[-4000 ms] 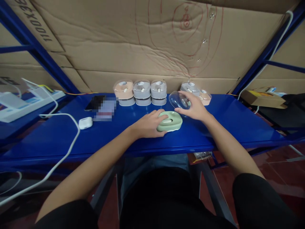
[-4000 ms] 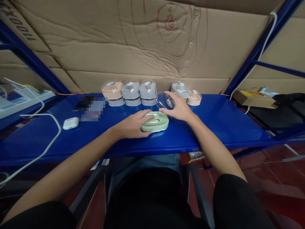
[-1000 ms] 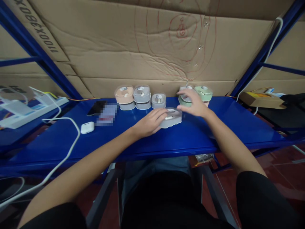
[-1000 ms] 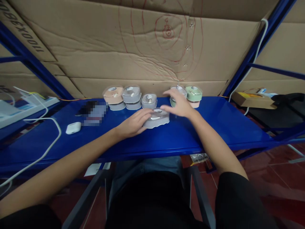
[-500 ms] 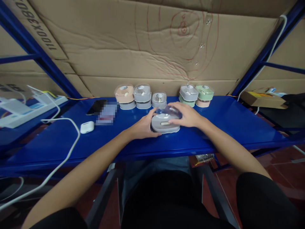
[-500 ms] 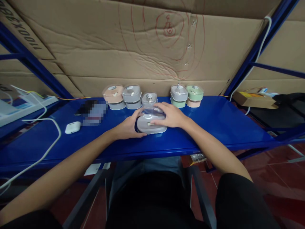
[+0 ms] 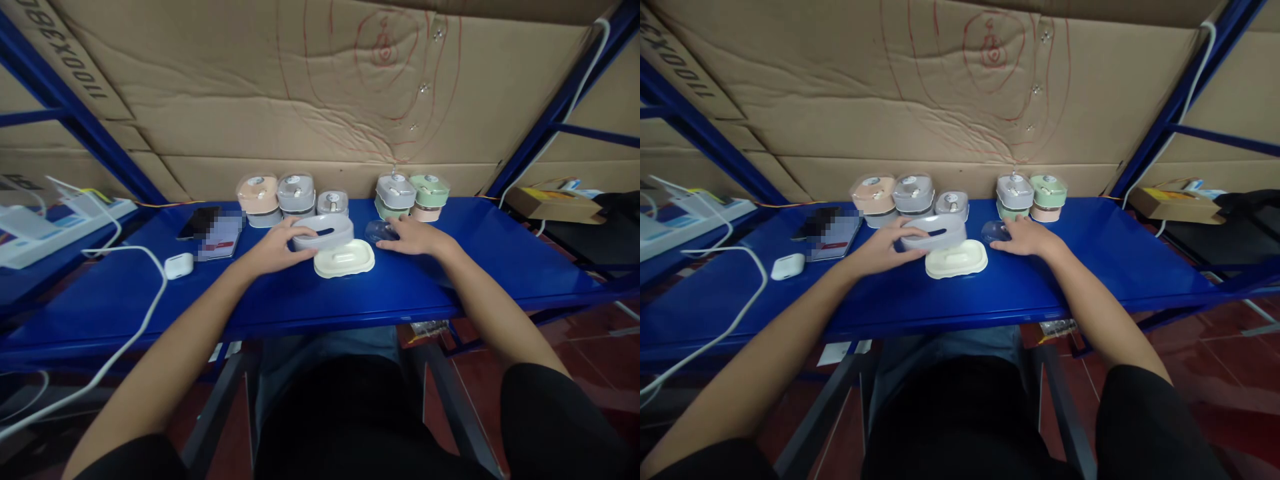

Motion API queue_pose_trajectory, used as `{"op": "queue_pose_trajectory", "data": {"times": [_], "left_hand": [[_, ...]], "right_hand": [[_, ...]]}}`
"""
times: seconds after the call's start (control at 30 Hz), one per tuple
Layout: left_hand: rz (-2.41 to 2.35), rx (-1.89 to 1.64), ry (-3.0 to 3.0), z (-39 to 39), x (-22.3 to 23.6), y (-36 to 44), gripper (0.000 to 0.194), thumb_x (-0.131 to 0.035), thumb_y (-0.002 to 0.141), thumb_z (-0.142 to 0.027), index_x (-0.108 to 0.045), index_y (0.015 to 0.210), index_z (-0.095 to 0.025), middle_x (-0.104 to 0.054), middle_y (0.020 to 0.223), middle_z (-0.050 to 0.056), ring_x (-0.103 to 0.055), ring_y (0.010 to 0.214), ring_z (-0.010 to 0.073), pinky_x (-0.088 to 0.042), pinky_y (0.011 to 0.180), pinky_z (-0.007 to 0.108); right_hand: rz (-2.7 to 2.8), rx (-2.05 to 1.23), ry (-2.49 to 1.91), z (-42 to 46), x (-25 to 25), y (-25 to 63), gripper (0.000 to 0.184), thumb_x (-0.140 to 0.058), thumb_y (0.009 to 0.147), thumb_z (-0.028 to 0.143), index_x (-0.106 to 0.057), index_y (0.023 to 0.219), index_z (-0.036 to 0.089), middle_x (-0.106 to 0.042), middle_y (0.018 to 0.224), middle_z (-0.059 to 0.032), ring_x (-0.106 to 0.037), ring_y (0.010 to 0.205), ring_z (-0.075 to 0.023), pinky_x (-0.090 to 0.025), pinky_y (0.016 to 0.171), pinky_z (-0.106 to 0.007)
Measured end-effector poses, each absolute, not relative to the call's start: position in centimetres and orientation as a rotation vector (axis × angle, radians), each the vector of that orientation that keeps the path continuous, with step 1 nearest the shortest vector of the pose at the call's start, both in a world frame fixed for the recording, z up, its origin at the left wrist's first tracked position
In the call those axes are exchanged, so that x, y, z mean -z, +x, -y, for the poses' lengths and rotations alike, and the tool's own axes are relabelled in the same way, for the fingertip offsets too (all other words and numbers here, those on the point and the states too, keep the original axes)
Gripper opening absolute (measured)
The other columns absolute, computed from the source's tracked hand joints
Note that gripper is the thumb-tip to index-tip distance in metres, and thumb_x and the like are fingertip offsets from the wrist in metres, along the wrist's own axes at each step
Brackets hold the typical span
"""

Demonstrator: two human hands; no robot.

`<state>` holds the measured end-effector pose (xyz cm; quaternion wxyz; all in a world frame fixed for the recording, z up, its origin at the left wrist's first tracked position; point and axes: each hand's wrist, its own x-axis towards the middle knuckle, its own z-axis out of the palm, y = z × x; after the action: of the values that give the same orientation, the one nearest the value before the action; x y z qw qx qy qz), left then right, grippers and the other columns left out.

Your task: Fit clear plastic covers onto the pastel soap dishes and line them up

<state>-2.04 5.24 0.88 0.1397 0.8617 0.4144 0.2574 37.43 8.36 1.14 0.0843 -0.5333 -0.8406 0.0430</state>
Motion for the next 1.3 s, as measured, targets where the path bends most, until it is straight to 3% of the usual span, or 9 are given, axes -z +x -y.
{"op": "queue_pose_trajectory", "data": {"times": [0.23, 0.37, 0.47, 0.63, 0.7, 0.93, 1.13, 1.3], "left_hand": [[-1.431, -0.596, 2.431, -7.1, -0.9, -5.0, 0.058, -0.084, 0.081, -0.071, -0.083, 0.113, -0.022, -0.067, 0.109, 0.009, -0.068, 0.103, 0.0326, -0.057, 0.106, 0.053], [-1.292, -0.917, 2.402, -5.6, -1.2, -3.1, 0.050, -0.078, 0.092, -0.065, -0.081, 0.119, -0.023, -0.070, 0.129, 0.011, -0.067, 0.126, 0.0351, -0.051, 0.119, 0.054], [-1.147, -0.897, 2.404, -3.9, -1.0, -0.4, 0.049, -0.079, 0.095, -0.061, -0.080, 0.129, -0.026, -0.071, 0.134, 0.011, -0.068, 0.131, 0.0349, -0.051, 0.123, 0.055], [-1.085, -0.706, 2.406, -2.2, 0.3, 2.9, 0.081, -0.086, 0.090, -0.054, -0.060, 0.161, -0.026, -0.064, 0.155, 0.015, -0.063, 0.147, 0.0374, -0.048, 0.130, 0.057], [-1.131, -0.729, 2.393, -2.2, 0.7, 3.1, 0.092, -0.090, 0.086, -0.052, -0.052, 0.165, -0.023, -0.060, 0.164, 0.017, -0.059, 0.153, 0.0400, -0.046, 0.132, 0.059], [-1.181, -0.738, 2.305, -3.0, 0.4, 2.5, 0.096, -0.098, 0.073, -0.052, -0.055, 0.154, -0.021, -0.069, 0.156, 0.018, -0.068, 0.143, 0.0427, -0.053, 0.124, 0.059], [-1.063, -0.795, 2.207, -4.3, 1.2, 1.7, 0.097, -0.102, 0.067, -0.053, -0.059, 0.148, -0.023, -0.071, 0.151, 0.014, -0.070, 0.140, 0.0411, -0.057, 0.119, 0.057], [-1.114, -0.830, 2.149, -5.2, 2.7, 1.2, 0.105, -0.106, 0.060, -0.058, -0.058, 0.145, -0.021, -0.071, 0.149, 0.020, -0.071, 0.138, 0.0447, -0.057, 0.118, 0.063]], "right_hand": [[2.556, -0.126, -1.651, -8.1, -1.8, 36.9, 0.092, -0.077, 0.087, 0.081, -0.067, 0.151, 0.016, -0.076, 0.136, -0.0251, -0.075, 0.121, -0.0456, -0.062, 0.100, -0.058], [2.486, -0.093, -1.670, -7.4, -3.2, 36.7, 0.085, -0.078, 0.085, 0.085, -0.075, 0.140, 0.020, -0.082, 0.121, -0.0194, -0.079, 0.109, -0.0426, -0.064, 0.092, -0.056], [2.301, 0.018, -1.679, -6.8, -3.9, 36.5, 0.092, -0.068, 0.087, 0.094, -0.076, 0.141, 0.019, -0.084, 0.115, -0.0197, -0.079, 0.107, -0.0437, -0.064, 0.091, -0.056], [2.087, 0.130, -1.589, -6.4, -4.3, 36.1, 0.096, -0.068, 0.089, 0.093, -0.074, 0.146, 0.016, -0.084, 0.118, -0.0214, -0.079, 0.109, -0.0457, -0.062, 0.097, -0.060], [2.054, 0.123, -1.545, -6.3, -4.3, 35.8, 0.095, -0.069, 0.089, 0.091, -0.074, 0.147, 0.015, -0.083, 0.118, -0.0209, -0.079, 0.110, -0.0451, -0.062, 0.100, -0.061], [2.201, -0.131, -1.153, -5.2, -3.7, 33.0, 0.090, -0.073, 0.090, 0.084, -0.069, 0.154, 0.021, -0.076, 0.144, -0.0181, -0.074, 0.124, -0.0403, -0.059, 0.110, -0.059], [2.410, -0.264, -0.987, -4.3, -3.2, 28.6, 0.094, -0.085, 0.084, 0.080, -0.067, 0.157, 0.024, -0.070, 0.140, -0.0165, -0.072, 0.124, -0.0404, -0.059, 0.112, -0.059], [2.462, -0.255, -1.038, -4.2, -3.0, 27.2, 0.094, -0.083, 0.085, 0.081, -0.065, 0.159, 0.027, -0.068, 0.138, -0.0152, -0.072, 0.123, -0.0407, -0.060, 0.108, -0.059]]}}
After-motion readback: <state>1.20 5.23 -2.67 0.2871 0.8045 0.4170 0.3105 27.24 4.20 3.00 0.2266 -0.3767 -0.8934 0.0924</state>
